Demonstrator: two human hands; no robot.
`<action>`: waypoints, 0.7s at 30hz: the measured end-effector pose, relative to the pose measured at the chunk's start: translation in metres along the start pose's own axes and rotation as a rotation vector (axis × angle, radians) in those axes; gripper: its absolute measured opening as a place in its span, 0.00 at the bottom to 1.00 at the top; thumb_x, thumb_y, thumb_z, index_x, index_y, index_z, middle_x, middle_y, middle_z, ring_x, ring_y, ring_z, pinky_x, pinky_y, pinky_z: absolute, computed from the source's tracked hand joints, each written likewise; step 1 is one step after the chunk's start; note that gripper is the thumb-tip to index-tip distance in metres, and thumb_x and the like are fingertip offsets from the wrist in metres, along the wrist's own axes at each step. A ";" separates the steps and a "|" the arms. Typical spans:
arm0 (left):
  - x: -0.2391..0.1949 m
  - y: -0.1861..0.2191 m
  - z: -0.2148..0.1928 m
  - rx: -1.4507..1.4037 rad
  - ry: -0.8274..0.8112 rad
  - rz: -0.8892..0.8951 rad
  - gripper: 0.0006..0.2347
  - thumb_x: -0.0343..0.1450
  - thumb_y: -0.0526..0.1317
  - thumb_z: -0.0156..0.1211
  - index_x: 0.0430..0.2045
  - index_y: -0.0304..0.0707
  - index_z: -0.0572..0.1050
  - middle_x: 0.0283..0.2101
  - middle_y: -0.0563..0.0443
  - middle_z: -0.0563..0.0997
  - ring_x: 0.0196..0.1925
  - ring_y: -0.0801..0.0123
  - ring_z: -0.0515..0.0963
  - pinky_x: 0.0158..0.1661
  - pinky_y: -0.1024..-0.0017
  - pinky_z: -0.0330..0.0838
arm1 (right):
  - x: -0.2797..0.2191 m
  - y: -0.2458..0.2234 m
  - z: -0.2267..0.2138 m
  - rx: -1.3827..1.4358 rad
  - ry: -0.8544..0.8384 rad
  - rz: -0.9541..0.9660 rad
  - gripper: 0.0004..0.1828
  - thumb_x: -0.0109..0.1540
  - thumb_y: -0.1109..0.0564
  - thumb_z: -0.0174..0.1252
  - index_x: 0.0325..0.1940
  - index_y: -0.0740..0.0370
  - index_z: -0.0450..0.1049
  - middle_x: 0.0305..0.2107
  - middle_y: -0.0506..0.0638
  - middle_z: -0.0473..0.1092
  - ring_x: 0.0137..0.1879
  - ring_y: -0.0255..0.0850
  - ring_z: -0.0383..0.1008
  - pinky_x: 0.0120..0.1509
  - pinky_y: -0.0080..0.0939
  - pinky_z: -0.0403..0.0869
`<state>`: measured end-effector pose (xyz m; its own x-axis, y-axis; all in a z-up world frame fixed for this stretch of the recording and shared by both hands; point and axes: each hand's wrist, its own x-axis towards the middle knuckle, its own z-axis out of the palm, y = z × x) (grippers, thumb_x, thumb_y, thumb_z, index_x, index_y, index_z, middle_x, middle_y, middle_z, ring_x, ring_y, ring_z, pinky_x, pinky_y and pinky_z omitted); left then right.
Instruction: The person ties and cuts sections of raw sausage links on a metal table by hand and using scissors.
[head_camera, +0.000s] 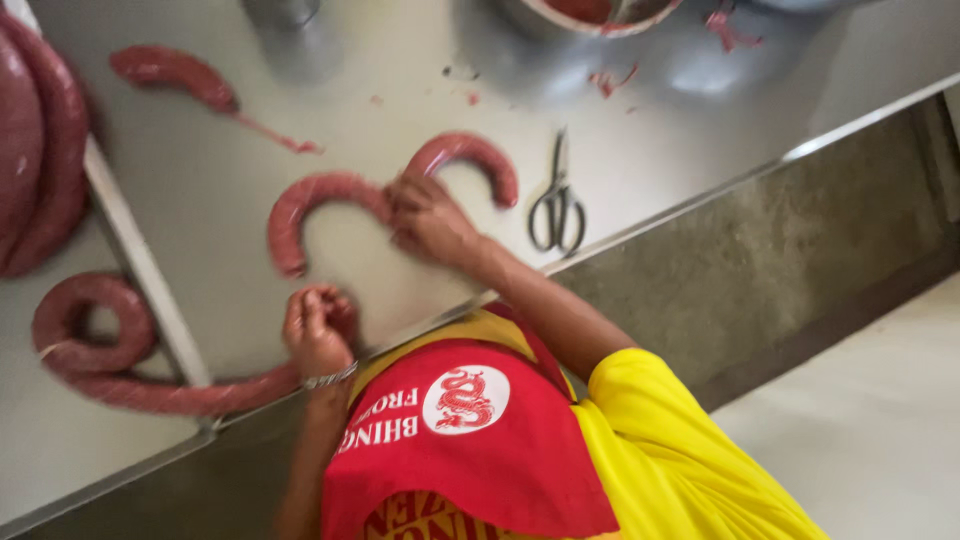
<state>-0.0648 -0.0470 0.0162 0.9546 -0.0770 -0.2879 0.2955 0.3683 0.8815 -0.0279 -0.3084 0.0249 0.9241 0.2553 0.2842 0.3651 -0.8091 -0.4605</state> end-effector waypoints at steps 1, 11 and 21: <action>-0.002 -0.004 0.005 0.002 0.077 -0.001 0.07 0.80 0.36 0.48 0.37 0.36 0.74 0.33 0.55 0.77 0.32 0.77 0.75 0.35 0.78 0.75 | -0.001 0.003 -0.012 0.156 0.011 -0.069 0.11 0.54 0.53 0.69 0.37 0.57 0.78 0.55 0.53 0.71 0.69 0.53 0.67 0.75 0.56 0.68; -0.011 -0.064 0.047 0.316 0.138 0.217 0.07 0.84 0.32 0.45 0.43 0.32 0.73 0.34 0.54 0.73 0.35 0.78 0.70 0.37 0.79 0.69 | -0.015 0.031 -0.147 0.943 -0.254 0.289 0.13 0.63 0.56 0.67 0.36 0.68 0.73 0.47 0.50 0.81 0.35 0.35 0.66 0.39 0.38 0.72; 0.000 -0.087 0.080 1.000 0.199 0.367 0.07 0.82 0.32 0.47 0.42 0.30 0.75 0.34 0.47 0.76 0.32 0.70 0.75 0.35 0.74 0.72 | -0.032 0.179 -0.372 1.147 -0.040 0.010 0.11 0.70 0.59 0.55 0.52 0.70 0.75 0.47 0.60 0.77 0.56 0.43 0.78 0.68 0.45 0.77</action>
<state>-0.0871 -0.1533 -0.0302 0.9944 0.0693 0.0800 -0.0237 -0.5909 0.8064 -0.0340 -0.6586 0.2454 0.9230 0.2845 0.2590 0.2266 0.1421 -0.9636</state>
